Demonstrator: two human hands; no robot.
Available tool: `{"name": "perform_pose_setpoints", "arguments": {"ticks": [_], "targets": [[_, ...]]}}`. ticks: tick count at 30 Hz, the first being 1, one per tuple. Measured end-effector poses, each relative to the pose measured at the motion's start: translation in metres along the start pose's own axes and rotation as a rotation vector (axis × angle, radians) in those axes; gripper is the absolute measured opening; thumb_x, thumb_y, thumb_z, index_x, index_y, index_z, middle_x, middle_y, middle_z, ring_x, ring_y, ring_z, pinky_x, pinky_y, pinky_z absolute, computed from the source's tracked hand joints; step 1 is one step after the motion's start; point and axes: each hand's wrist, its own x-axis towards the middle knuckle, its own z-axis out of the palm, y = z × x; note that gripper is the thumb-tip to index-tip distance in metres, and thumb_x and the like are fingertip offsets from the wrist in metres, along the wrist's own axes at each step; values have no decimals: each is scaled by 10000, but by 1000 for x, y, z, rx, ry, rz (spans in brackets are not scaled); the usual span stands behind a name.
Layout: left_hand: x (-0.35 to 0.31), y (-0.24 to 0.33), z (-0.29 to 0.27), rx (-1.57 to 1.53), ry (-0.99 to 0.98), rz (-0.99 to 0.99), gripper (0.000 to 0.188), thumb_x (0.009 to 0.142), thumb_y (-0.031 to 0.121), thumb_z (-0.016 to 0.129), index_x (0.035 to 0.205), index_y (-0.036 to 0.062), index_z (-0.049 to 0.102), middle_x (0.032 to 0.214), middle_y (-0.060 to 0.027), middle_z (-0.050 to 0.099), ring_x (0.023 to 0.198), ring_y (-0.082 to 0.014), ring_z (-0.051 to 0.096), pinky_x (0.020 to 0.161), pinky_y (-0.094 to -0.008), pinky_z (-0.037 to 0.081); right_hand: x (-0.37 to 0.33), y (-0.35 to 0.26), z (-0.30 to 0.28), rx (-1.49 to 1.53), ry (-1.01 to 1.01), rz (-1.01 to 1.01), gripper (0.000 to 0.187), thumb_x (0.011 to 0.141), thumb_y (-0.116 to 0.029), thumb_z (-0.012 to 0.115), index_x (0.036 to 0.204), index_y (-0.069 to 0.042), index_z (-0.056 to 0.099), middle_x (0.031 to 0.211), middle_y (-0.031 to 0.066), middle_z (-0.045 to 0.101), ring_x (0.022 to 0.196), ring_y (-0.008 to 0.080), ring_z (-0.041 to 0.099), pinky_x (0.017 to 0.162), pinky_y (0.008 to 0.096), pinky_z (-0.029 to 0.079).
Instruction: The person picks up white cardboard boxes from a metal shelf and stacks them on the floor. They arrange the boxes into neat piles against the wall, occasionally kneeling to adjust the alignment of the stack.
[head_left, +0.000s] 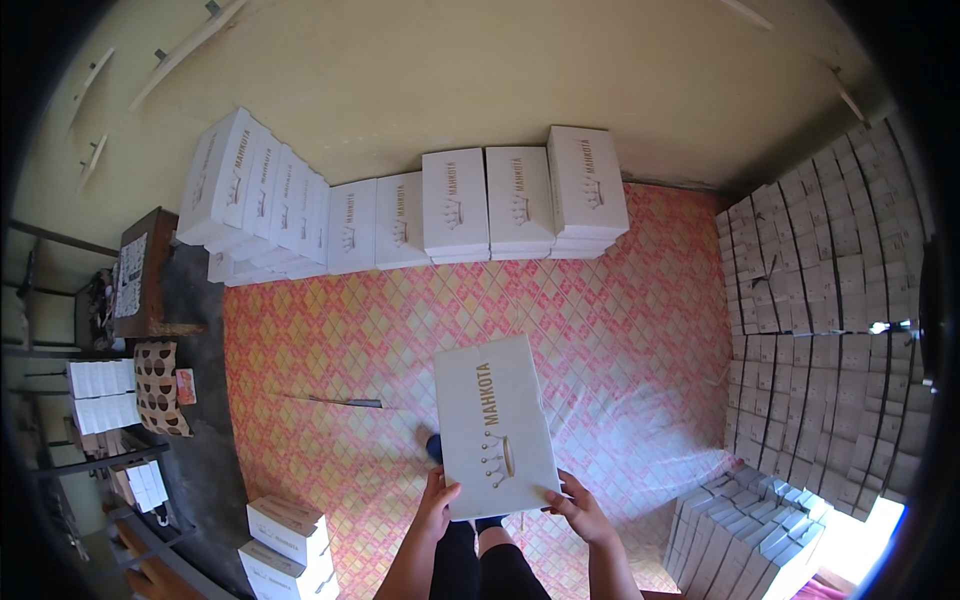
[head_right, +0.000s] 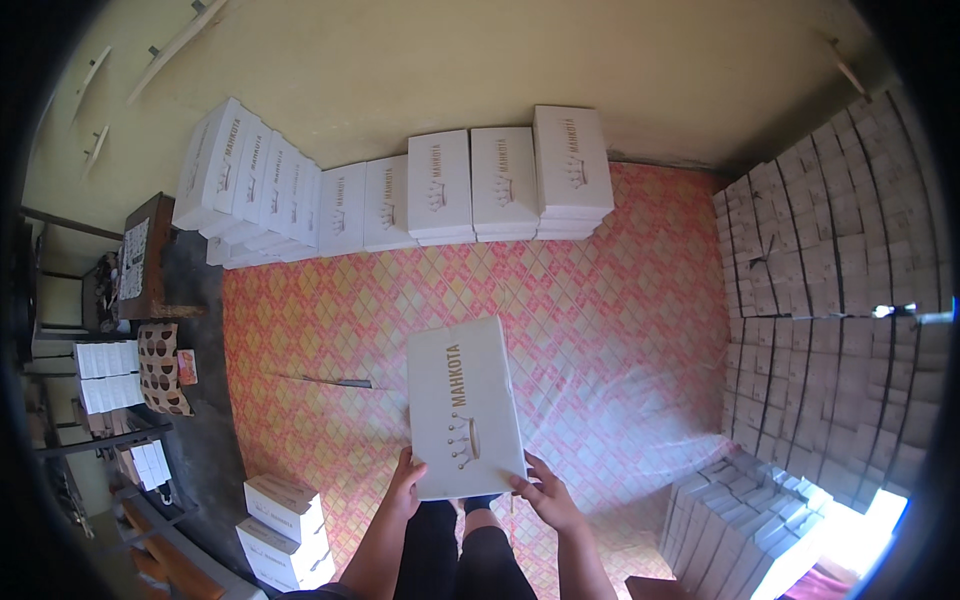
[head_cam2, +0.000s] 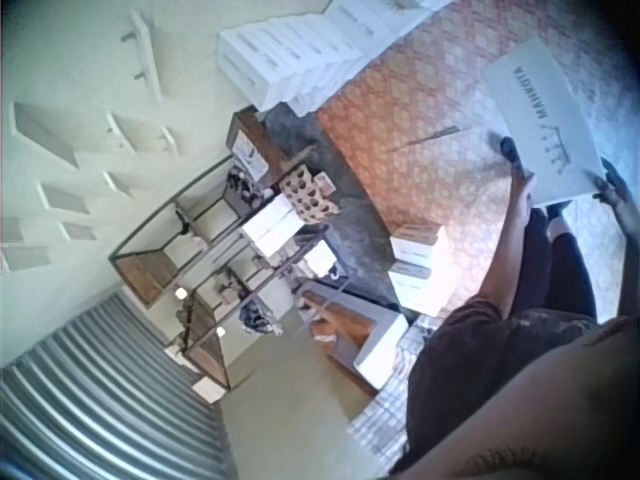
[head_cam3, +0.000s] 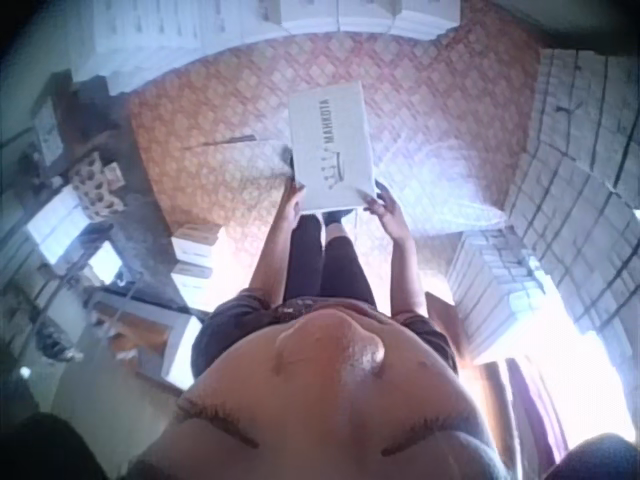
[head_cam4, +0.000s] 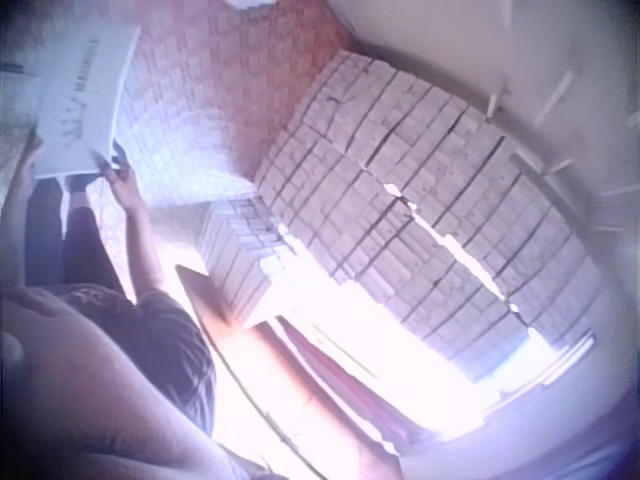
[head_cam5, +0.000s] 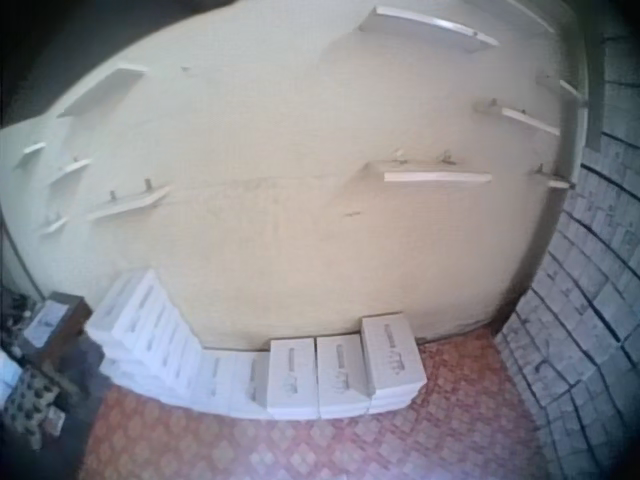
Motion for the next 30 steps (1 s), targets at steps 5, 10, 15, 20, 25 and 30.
{"name": "perform_pose_setpoints", "arguments": {"ticks": [5,10,15,20,25,30], "targets": [[34,34,-7,43,-12,-78,618,815,183,579,1291,52,208,1265,-138,369,1198,-232,358,967,-373,320,42,-10,13,15,36,-64,648,807,-308,619,1290,35,356,1113,209,512,874,199,590,786,282,456],[91,85,-2,304,-123,-278,813,820,333,577,1389,166,20,1364,-112,255,1271,-271,263,898,-459,399,103,-49,19,159,28,-147,565,817,-222,603,1271,34,384,1157,169,509,1036,215,518,896,326,395],[172,131,2,587,-70,-235,756,847,298,555,1387,179,39,1211,-90,472,998,-233,568,648,-357,477,209,-90,25,150,26,-369,528,813,-156,586,1268,25,389,1210,137,482,1129,207,441,936,330,359],[289,165,8,434,13,181,651,827,239,584,1363,99,241,1230,-67,440,1104,-176,425,787,-330,423,340,-124,23,186,-4,-524,513,826,-166,573,1270,15,390,1154,103,511,1082,183,474,887,301,401],[390,180,2,449,54,342,636,850,360,531,1357,107,242,1159,-39,490,928,-146,501,798,-323,393,427,-173,23,256,33,-421,536,855,-256,562,1290,-2,377,1088,96,547,861,162,573,775,263,464],[435,184,-9,404,102,328,660,855,407,525,1359,85,248,1242,-113,440,1069,-218,486,802,-325,396,464,-187,30,46,183,-424,538,863,-302,552,1278,3,393,978,106,598,795,147,588,737,246,461]]}}
